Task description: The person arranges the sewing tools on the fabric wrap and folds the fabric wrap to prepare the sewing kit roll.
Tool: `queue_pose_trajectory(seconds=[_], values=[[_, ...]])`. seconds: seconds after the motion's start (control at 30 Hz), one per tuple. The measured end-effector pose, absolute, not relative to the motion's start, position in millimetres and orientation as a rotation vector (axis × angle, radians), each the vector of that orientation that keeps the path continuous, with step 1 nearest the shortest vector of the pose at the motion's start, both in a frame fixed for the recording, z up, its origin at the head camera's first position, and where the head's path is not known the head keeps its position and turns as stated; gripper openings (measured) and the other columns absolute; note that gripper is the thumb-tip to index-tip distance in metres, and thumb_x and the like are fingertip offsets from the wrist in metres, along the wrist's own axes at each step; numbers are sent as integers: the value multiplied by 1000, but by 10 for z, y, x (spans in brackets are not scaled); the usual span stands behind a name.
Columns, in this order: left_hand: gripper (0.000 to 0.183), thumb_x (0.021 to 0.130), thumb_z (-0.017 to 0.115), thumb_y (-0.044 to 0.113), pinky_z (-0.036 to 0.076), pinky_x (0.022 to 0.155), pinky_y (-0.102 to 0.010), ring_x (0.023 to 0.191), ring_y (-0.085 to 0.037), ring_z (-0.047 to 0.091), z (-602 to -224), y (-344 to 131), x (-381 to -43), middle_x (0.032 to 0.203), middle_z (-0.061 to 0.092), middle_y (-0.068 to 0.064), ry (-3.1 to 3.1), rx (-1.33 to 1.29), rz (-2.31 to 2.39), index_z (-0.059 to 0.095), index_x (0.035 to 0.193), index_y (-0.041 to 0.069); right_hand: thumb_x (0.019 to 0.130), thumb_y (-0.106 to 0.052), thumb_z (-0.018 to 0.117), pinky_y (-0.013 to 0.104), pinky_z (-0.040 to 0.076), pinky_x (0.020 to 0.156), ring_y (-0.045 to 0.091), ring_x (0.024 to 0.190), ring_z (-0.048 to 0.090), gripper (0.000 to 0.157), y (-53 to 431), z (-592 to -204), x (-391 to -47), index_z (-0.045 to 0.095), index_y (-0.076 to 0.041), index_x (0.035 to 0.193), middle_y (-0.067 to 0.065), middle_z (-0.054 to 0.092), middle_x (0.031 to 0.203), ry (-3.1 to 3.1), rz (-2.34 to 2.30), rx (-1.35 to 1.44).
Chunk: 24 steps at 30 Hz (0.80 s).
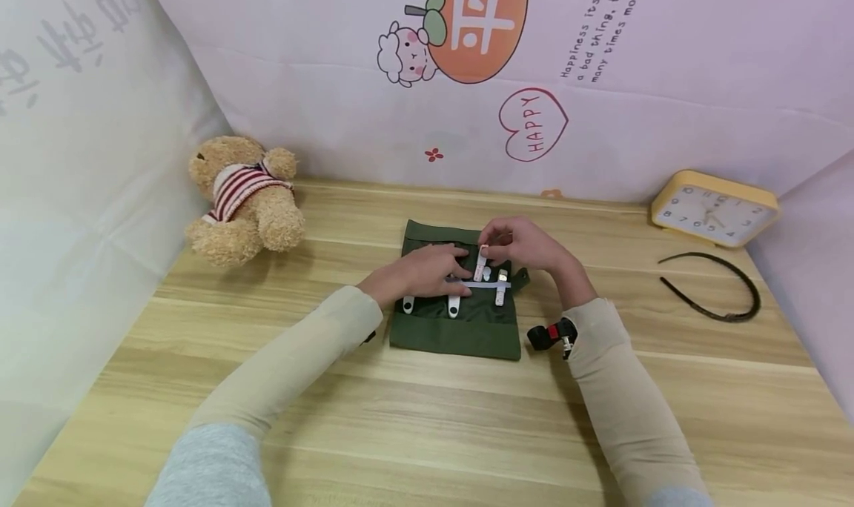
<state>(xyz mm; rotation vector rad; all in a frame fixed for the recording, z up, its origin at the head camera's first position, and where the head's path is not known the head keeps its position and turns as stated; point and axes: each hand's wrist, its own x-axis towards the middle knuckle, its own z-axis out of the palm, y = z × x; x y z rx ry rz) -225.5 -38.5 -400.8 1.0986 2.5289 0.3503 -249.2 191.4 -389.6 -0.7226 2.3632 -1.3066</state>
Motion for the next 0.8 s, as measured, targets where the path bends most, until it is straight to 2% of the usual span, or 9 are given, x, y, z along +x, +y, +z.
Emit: queue_pose_trajectory(seconds=[0.13, 0.23, 0.43, 0.57, 0.8], values=[[36, 101, 64, 38, 30, 117, -51, 147, -26, 35, -4029, -346, -2246, 157, 43, -11, 2575, 1129, 404, 73, 129, 17, 98, 0, 65, 41, 61, 76, 33, 89, 69, 15, 1927, -3908, -2499, 65, 9, 110, 21, 66, 103, 2370, -1301, -710], [29, 100, 67, 35, 30, 116, -55, 144, -25, 39, -4045, -315, -2238, 154, 47, -9, 2611, 1100, 442, 76, 122, 18, 98, 0, 65, 41, 61, 76, 33, 90, 69, 15, 1930, -3914, -2507, 65, 9, 110, 20, 66, 103, 2380, -1295, -693], [16, 99, 70, 30, 22, 116, -65, 142, -24, 43, -4049, -288, -2212, 152, 49, -6, 2630, 992, 533, 77, 106, 18, 98, 0, 65, 43, 60, 76, 33, 87, 68, 15, 1921, -3906, -2505, 65, 8, 110, 20, 66, 102, 2399, -1289, -698], [11, 98, 70, 26, 19, 118, -64, 142, -26, 43, -4063, -290, -2203, 152, 49, -7, 2629, 954, 584, 76, 99, 17, 98, 0, 66, 44, 60, 76, 34, 87, 68, 14, 1910, -3898, -2501, 66, 8, 109, 20, 67, 102, 2400, -1289, -691], [8, 97, 71, 22, 13, 119, -63, 145, -28, 38, -4077, -297, -2203, 155, 45, -9, 2599, 898, 654, 75, 98, 15, 98, -2, 65, 47, 60, 76, 36, 89, 68, 15, 1884, -3908, -2502, 66, 8, 110, 22, 66, 103, 2404, -1305, -697]])
